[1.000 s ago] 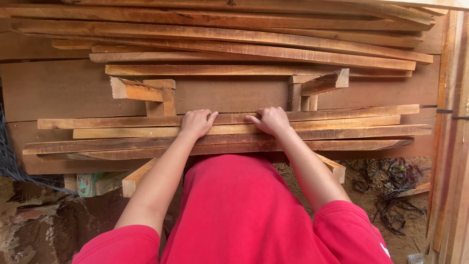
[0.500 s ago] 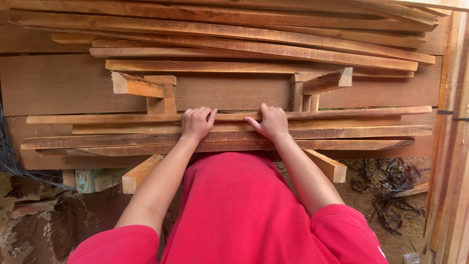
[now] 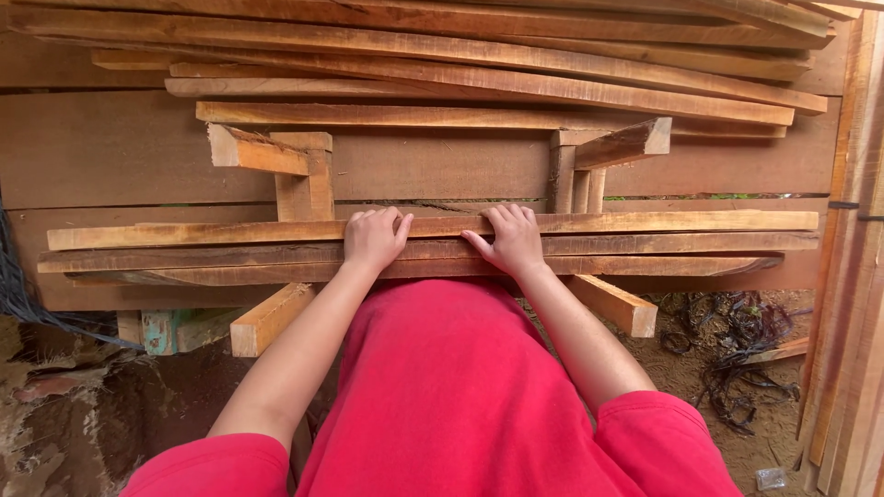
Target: The person is sorting and stacking thin wood planks from a large pile onto a wooden jig or rack.
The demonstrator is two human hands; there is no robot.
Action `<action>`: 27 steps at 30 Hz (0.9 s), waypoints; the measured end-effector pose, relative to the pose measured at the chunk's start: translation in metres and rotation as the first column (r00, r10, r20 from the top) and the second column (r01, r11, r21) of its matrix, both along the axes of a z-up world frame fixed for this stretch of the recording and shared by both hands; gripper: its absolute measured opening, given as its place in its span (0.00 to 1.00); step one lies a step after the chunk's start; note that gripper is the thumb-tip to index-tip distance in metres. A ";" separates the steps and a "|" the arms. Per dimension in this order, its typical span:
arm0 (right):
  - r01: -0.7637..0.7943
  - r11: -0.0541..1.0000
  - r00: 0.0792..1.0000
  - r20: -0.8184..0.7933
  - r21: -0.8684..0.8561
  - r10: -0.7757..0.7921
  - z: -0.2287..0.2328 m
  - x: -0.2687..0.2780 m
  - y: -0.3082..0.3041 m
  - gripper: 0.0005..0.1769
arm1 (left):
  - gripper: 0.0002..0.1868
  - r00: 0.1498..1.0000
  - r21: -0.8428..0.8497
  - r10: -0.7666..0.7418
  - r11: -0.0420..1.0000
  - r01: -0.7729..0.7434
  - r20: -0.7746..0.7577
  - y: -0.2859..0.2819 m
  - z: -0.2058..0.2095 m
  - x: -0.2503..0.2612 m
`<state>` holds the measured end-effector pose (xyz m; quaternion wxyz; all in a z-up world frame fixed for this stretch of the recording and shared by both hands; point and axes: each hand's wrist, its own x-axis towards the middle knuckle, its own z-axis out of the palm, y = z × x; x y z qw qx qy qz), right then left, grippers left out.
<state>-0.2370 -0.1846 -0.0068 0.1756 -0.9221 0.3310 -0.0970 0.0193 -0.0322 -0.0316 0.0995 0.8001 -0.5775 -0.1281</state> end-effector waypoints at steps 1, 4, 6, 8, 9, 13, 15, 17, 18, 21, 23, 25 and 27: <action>-0.002 1.000 1.000 -0.001 0.002 0.002 -0.002 -0.002 0.002 0.25 | 0.18 1.000 0.002 0.002 1.000 -0.002 -0.001 0.000 0.003 -0.001; 0.004 1.000 0.999 -0.035 -0.002 -0.004 0.001 0.002 -0.004 0.26 | 0.20 0.997 0.131 0.044 0.991 -0.035 -0.066 -0.015 0.016 0.004; 0.001 0.997 0.996 -0.088 0.082 0.006 0.014 0.008 -0.004 0.30 | 0.27 0.989 0.319 0.077 0.947 -0.033 -0.126 -0.023 0.031 0.006; -0.017 0.993 0.995 -0.098 0.113 0.028 0.016 0.011 -0.009 0.30 | 0.30 0.988 0.382 0.074 0.924 -0.018 -0.134 -0.034 0.026 0.008; -0.036 0.989 0.993 -0.103 0.142 0.051 0.017 0.014 -0.013 0.31 | 0.34 0.987 0.439 0.072 0.898 -0.003 -0.140 -0.039 0.023 0.009; -0.025 0.987 0.995 -0.092 0.157 0.040 0.012 0.012 -0.013 0.30 | 0.36 0.994 0.504 0.012 0.863 0.043 -0.105 -0.050 0.043 0.008; -0.012 0.992 0.996 -0.086 0.128 0.023 0.014 0.009 -0.008 0.29 | 0.34 0.978 0.523 0.086 0.852 0.026 -0.189 -0.048 0.051 0.009; 0.027 0.992 0.995 -0.099 0.123 -0.015 -0.001 0.006 -0.006 0.29 | 0.33 0.971 0.538 0.112 0.843 0.021 -0.213 -0.046 0.037 0.014; 0.059 0.992 0.993 -0.105 0.108 -0.047 -0.009 0.007 -0.007 0.29 | 0.33 0.962 0.544 0.142 0.839 0.008 -0.232 -0.046 0.030 0.018; 0.061 0.981 0.987 -0.157 0.186 -0.031 -0.017 0.003 -0.006 0.27 | 0.32 0.962 0.589 0.132 0.808 0.035 -0.240 -0.059 0.034 0.015; 0.024 0.988 0.988 -0.151 0.153 0.000 -0.006 0.006 0.000 0.27 | 0.31 0.967 0.593 0.099 0.803 0.062 -0.235 -0.057 0.020 0.018; -0.013 0.994 0.989 -0.144 0.113 0.029 -0.002 0.003 -0.003 0.26 | 0.30 0.972 0.592 0.063 0.801 0.086 -0.228 -0.063 0.012 0.017; -0.036 0.989 0.997 -0.067 0.146 0.046 -0.005 0.000 -0.003 0.27 | 0.28 0.972 0.606 0.068 0.791 0.085 -0.225 -0.059 0.012 0.019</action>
